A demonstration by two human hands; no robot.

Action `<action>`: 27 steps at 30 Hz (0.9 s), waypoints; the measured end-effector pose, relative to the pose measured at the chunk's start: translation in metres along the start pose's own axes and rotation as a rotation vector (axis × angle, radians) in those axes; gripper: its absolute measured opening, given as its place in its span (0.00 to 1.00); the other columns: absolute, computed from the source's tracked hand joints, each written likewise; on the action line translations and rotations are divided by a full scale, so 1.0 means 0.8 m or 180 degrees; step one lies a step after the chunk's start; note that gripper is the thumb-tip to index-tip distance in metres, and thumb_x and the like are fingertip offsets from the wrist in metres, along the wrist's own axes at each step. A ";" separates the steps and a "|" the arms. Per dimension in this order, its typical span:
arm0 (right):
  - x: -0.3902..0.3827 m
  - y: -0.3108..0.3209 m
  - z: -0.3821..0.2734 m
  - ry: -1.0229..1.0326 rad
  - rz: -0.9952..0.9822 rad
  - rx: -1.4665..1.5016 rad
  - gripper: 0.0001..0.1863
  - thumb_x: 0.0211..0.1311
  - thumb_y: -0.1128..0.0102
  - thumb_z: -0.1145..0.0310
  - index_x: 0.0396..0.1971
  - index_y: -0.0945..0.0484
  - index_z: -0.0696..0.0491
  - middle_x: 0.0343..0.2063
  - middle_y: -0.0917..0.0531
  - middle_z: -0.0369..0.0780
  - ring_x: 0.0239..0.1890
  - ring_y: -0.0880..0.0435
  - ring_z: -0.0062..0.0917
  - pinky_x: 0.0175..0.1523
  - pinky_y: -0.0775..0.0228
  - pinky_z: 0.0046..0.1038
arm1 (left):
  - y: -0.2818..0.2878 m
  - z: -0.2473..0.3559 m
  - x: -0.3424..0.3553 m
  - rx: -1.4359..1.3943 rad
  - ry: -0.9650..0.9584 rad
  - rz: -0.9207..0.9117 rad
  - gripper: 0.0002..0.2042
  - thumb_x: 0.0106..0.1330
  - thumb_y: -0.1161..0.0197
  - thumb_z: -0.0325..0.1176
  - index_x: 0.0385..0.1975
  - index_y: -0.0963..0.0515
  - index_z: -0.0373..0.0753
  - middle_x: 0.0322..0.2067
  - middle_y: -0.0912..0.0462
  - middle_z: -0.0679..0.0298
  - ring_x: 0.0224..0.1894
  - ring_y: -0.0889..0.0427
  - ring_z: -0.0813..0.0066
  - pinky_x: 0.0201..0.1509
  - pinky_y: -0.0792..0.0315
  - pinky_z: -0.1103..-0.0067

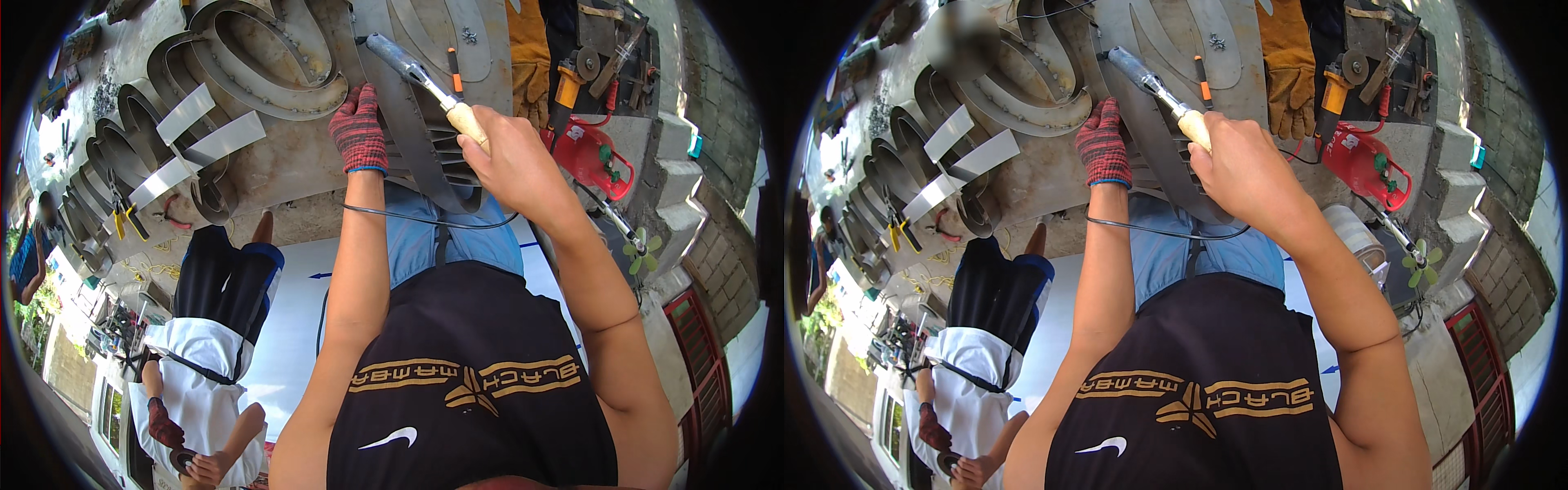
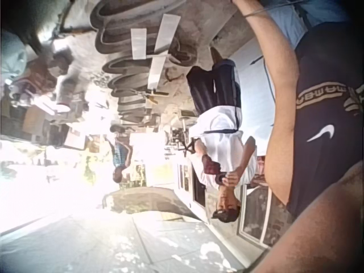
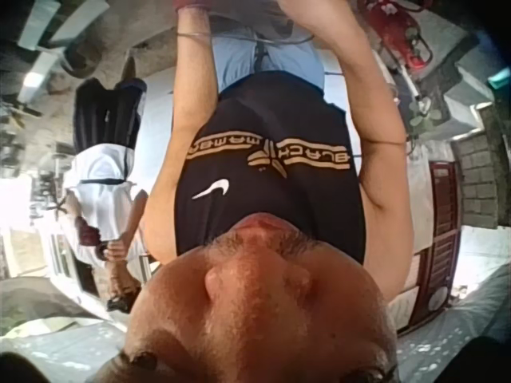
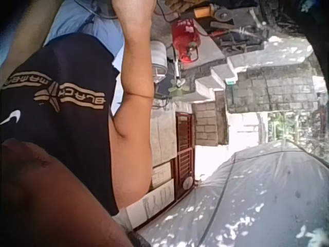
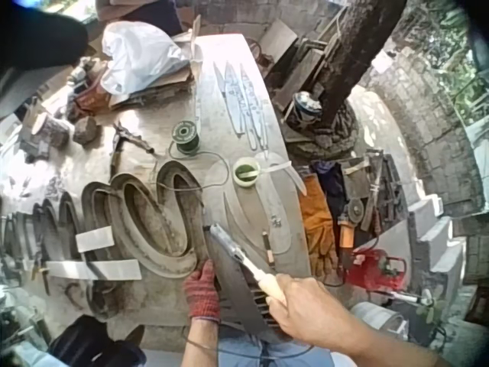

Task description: Manually constructing and soldering metal letters for a commercial sign.

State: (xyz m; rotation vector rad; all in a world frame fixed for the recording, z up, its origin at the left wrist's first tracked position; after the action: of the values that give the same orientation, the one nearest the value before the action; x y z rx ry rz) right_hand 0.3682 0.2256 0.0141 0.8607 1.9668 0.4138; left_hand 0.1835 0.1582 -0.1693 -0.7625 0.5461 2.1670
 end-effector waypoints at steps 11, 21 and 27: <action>-0.003 -0.005 -0.008 0.0265 0.0227 -0.0352 0.17 0.67 0.39 0.69 0.49 0.23 0.66 0.36 0.16 0.61 0.41 0.16 0.57 0.46 0.25 0.49 | 0.003 0.000 0.000 0.0026 -0.0061 0.0071 0.16 0.68 0.29 0.37 0.48 0.13 0.31 0.37 0.11 0.63 0.38 0.18 0.79 0.48 0.25 0.80; 0.000 -0.007 -0.009 -0.0231 -0.0077 -0.0180 0.18 0.69 0.39 0.68 0.52 0.21 0.64 0.25 0.18 0.53 0.23 0.20 0.36 0.34 0.28 0.35 | 0.004 0.007 -0.005 -0.0170 -0.0060 -0.0073 0.15 0.68 0.29 0.37 0.47 0.13 0.31 0.36 0.10 0.60 0.37 0.16 0.76 0.47 0.23 0.77; 0.000 -0.009 -0.016 -0.0002 0.0077 -0.0325 0.19 0.70 0.39 0.67 0.53 0.21 0.64 0.24 0.18 0.51 0.22 0.22 0.32 0.33 0.28 0.34 | 0.006 0.003 -0.003 -0.0110 -0.0192 -0.0003 0.15 0.66 0.29 0.37 0.45 0.13 0.31 0.34 0.10 0.58 0.34 0.14 0.74 0.45 0.22 0.77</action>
State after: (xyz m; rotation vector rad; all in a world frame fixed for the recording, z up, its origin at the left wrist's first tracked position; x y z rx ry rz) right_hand 0.3543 0.2212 0.0170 0.8200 1.9190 0.5236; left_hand 0.1805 0.1557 -0.1654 -0.7130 0.4783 2.1960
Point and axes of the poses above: each hand's wrist, its own x-axis towards the middle knuckle, its own y-axis out of the back of the hand, z = x × y, the point moved 4 cm from there along x, towards the middle knuckle
